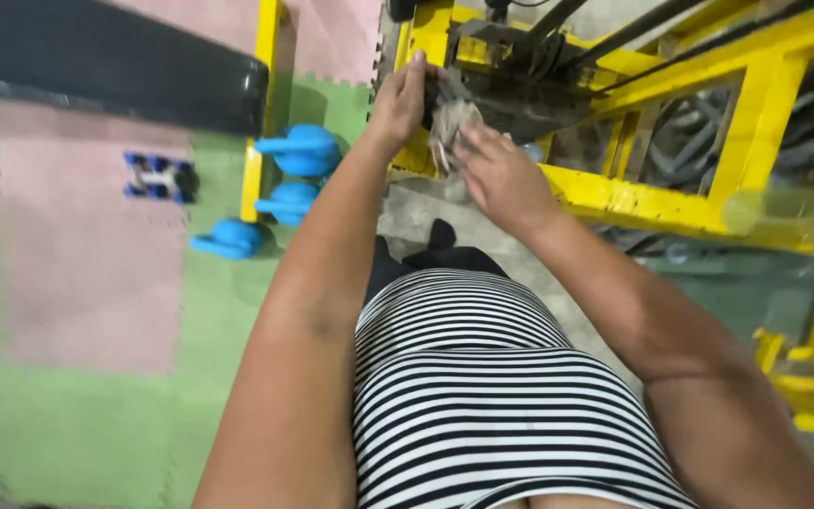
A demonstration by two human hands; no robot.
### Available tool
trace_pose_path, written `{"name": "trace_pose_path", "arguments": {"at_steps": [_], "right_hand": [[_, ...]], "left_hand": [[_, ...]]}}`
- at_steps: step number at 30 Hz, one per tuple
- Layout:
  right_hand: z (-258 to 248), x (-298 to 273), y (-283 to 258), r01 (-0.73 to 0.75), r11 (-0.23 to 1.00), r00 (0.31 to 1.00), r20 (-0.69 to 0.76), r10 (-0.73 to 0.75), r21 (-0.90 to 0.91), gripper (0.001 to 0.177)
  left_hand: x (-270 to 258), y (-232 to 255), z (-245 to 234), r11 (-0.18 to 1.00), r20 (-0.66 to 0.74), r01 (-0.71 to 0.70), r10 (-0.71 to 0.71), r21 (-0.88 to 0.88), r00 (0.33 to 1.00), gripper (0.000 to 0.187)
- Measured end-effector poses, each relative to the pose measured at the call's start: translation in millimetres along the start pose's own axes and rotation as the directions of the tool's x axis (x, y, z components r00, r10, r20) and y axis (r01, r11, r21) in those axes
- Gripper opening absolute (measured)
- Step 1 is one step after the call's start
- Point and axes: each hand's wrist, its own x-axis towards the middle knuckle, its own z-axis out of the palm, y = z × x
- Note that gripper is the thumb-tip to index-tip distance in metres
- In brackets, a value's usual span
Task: Cleaning a kettlebell and a weight machine handle with a cloth.
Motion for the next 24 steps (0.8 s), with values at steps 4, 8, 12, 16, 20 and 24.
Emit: {"name": "trace_pose_path", "arguments": {"at_steps": [4,8,12,16,20,24], "right_hand": [[-5.7,-6.1,1.7,0.141,0.99,0.99,-0.019,-0.141,-0.013,0.028],[14.1,37.9,22.3,0.193,0.975,0.981,-0.029,-0.191,0.111,0.019],[17.6,49.9,22.5,0.29,0.953,0.954,-0.1,-0.281,0.092,0.015],[-10.5,24.7,27.2,0.192,0.976,0.976,0.088,-0.201,0.1,0.022],[-39.3,14.9,42.5,0.05,0.991,0.967,0.244,-0.079,0.123,0.024],[-37.7,21.6,52.3,-0.213,0.919,0.977,0.053,0.207,0.332,0.026]], "left_hand": [[12.2,-34.2,7.1,0.998,-0.057,-0.054,0.052,-0.033,0.997,0.062],[3.9,-15.7,4.2,0.995,-0.143,-0.09,0.085,-0.029,0.986,0.058],[-8.4,10.5,2.2,0.999,-0.14,0.043,-0.039,0.027,0.989,0.052],[4.9,-12.0,4.5,0.996,-0.143,-0.084,0.079,-0.034,0.987,0.051],[13.0,-24.4,3.5,0.995,-0.142,-0.077,0.068,-0.062,0.988,0.052],[10.1,-24.6,-4.8,0.996,-0.034,-0.081,0.082,0.023,0.996,0.05]]}}
